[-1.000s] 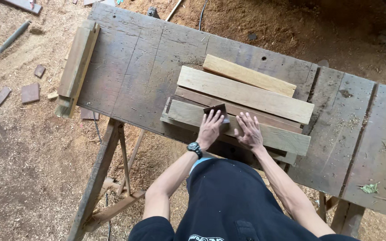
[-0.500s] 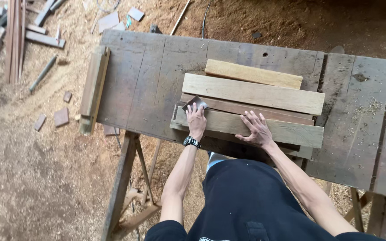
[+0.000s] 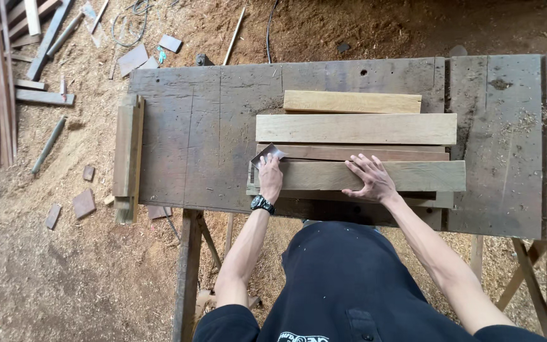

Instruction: The person sands wooden planks on a workbench by hand with sandpaper, moving the paper across the surface of different boards one at a time.

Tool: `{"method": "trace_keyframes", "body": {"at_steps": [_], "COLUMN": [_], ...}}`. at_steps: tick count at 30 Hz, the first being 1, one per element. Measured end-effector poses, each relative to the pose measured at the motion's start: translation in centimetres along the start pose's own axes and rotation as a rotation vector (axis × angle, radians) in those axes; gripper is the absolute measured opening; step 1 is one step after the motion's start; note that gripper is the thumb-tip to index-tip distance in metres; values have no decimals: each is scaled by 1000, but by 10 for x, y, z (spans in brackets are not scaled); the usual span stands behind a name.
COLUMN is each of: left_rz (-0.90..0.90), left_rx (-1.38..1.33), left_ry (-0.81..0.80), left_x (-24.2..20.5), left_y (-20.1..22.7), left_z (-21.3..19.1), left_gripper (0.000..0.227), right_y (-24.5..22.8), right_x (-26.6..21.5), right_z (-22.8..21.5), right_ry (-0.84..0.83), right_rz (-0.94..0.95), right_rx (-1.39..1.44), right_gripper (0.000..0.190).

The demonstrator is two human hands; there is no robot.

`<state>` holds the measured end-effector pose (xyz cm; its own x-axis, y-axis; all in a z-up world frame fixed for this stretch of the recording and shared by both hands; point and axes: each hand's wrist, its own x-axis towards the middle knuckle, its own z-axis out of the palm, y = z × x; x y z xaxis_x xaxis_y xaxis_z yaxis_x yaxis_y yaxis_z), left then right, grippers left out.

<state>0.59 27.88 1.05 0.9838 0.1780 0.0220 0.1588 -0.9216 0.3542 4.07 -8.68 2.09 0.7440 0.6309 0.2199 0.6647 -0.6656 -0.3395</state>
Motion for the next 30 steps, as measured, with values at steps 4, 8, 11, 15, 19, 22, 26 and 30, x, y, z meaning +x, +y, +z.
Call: {"method": "trace_keyframes", "body": {"at_steps": [4, 8, 11, 15, 19, 22, 26, 30], "left_rz": [70, 113, 58, 95, 27, -11, 88, 58], "left_rx": [17, -51, -77, -62, -66, -126, -214, -240], "left_ry": [-17, 66, 16, 60, -10, -160, -22, 134], "left_x": [-16, -12, -10, -5, 3, 6, -13, -1], "left_y": [-7, -29, -36, -32, -57, -80, -87, -71], "left_z": [-3, -18, -23, -30, -43, -47, -37, -18], "left_gripper": [48, 44, 33, 33, 37, 30, 28, 31], "right_y": [-3, -1, -4, -6, -13, -12, -13, -12], "right_x": [-1, 0, -4, 0, 1, 3, 3, 8], "right_z": [-2, 1, 5, -1, -3, -5, -8, -8], "right_ry": [-12, 10, 12, 5, 2, 5, -7, 21], "right_rz": [27, 31, 25, 28, 34, 30, 31, 5], "right_rx": [-24, -23, -41, -65, -70, -77, -87, -99], "right_gripper": [100, 99, 99, 99, 99, 99, 98, 98]}}
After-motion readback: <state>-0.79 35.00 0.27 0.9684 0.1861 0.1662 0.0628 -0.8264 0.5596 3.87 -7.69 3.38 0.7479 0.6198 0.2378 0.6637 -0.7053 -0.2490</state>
